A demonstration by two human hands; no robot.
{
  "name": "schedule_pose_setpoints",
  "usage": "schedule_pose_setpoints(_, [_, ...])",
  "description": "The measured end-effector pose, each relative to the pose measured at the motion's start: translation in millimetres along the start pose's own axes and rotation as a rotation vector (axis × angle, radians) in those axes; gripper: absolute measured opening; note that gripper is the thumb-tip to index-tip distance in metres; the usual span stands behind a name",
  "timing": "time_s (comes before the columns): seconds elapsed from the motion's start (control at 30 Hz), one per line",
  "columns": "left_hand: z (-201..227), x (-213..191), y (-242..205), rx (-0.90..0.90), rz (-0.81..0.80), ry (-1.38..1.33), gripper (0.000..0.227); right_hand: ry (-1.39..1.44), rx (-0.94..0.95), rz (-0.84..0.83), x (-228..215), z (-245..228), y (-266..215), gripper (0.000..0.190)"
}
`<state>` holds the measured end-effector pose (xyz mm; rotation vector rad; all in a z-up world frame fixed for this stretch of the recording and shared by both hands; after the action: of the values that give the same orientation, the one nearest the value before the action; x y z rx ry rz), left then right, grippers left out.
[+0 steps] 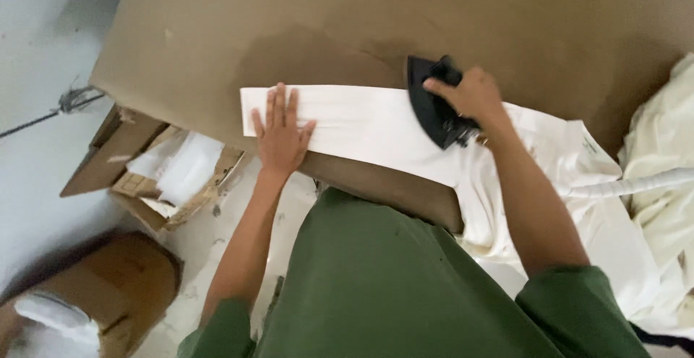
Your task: Ironing a white embroidered shirt on a professional ironing table in a garment factory.
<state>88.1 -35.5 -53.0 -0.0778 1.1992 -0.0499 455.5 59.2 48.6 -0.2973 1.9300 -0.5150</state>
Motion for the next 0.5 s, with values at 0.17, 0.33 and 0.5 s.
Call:
schedule_pose_setpoints(0.17, [7.3, -4.2, 2.1, 0.043, 0.109, 0.146, 0.069, 0.350, 0.173, -0.050, -5.9, 29.3, -22.1, 0.083])
schedule_pose_setpoints(0.33, [9.8, -8.4, 7.6, -0.132, 0.158, 0.002, 0.067, -0.115, -0.171, -0.388, 42.8, -18.4, -102.8, 0.086])
schedule_pose_setpoints(0.5, [-8.6, 3.9, 6.1, -0.119, 0.184, 0.060, 0.063, -0.169, -0.261, -0.338, -0.9, 5.0, -81.7, 0.091])
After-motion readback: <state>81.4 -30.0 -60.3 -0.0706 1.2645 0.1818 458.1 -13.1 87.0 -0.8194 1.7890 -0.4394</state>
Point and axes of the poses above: each hand's wrist, its own y-axis towards the middle knuckle, its own x-axis out of the palm, z = x × y, the point moved 1 cm from there along y, towards the middle knuckle, and after that the axes turned 6 degrees about -x, right-handed, at the moved point
